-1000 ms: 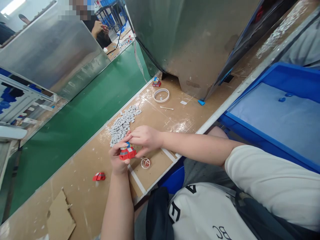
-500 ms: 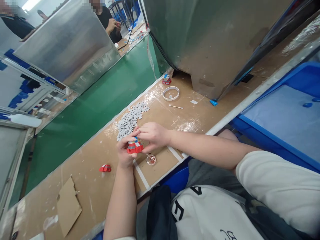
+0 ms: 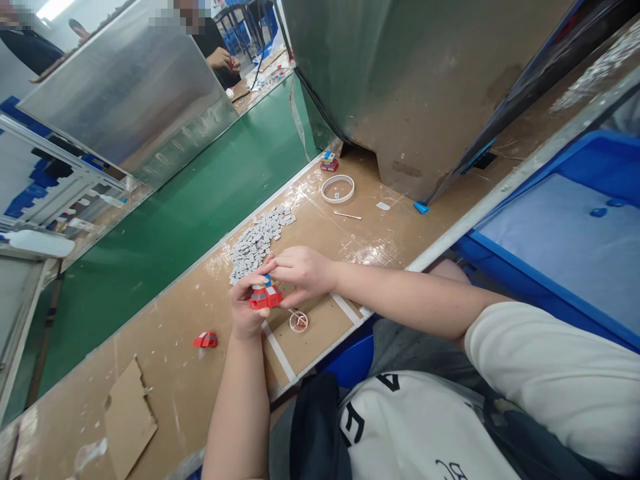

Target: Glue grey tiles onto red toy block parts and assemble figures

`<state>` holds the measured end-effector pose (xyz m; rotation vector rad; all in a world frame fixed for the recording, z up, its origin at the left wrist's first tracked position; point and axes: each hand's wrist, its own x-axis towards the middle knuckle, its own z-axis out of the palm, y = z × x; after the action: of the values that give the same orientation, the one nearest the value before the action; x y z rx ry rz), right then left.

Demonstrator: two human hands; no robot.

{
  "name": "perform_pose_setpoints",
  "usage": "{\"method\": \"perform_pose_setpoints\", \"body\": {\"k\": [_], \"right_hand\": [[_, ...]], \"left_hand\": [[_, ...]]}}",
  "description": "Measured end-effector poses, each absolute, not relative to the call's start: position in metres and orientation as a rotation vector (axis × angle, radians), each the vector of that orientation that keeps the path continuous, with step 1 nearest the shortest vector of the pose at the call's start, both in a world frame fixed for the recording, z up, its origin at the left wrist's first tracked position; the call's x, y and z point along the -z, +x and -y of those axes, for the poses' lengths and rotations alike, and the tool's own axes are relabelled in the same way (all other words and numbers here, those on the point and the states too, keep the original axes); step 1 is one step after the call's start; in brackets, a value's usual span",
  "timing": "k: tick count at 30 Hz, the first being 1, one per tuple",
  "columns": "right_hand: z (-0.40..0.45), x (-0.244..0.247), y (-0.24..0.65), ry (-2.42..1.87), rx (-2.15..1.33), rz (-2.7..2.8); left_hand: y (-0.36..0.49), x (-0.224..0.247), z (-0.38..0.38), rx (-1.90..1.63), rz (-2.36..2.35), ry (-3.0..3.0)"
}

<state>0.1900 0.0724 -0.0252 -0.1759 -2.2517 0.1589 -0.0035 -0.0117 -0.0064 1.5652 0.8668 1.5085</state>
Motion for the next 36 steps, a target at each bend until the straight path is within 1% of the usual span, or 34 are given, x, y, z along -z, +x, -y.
{"method": "perform_pose_setpoints", "body": {"k": [8, 14, 18, 29, 36], "right_hand": [[-0.072, 0.021, 0.189, -0.235, -0.199, 2.304], [-0.074, 0.014, 0.19, -0.346, -0.297, 2.187], [-0.077, 0.015, 0.19, -0.405, -0.407, 2.134], [-0.083, 0.023, 0.189, -0.528, -0.506, 2.021], [-0.081, 0.023, 0.19, -0.593, -0.57, 1.984]], "left_hand": [[-0.008, 0.008, 0.012, -1.481, -0.914, 1.472], [-0.007, 0.002, 0.009, -1.431, -0.851, 1.37], [-0.012, 0.006, 0.004, -1.404, -0.838, 1.292], [-0.011, 0.021, -0.005, -1.418, -0.802, 1.21], [-0.008, 0.027, -0.008, -1.515, -0.881, 1.185]]}}
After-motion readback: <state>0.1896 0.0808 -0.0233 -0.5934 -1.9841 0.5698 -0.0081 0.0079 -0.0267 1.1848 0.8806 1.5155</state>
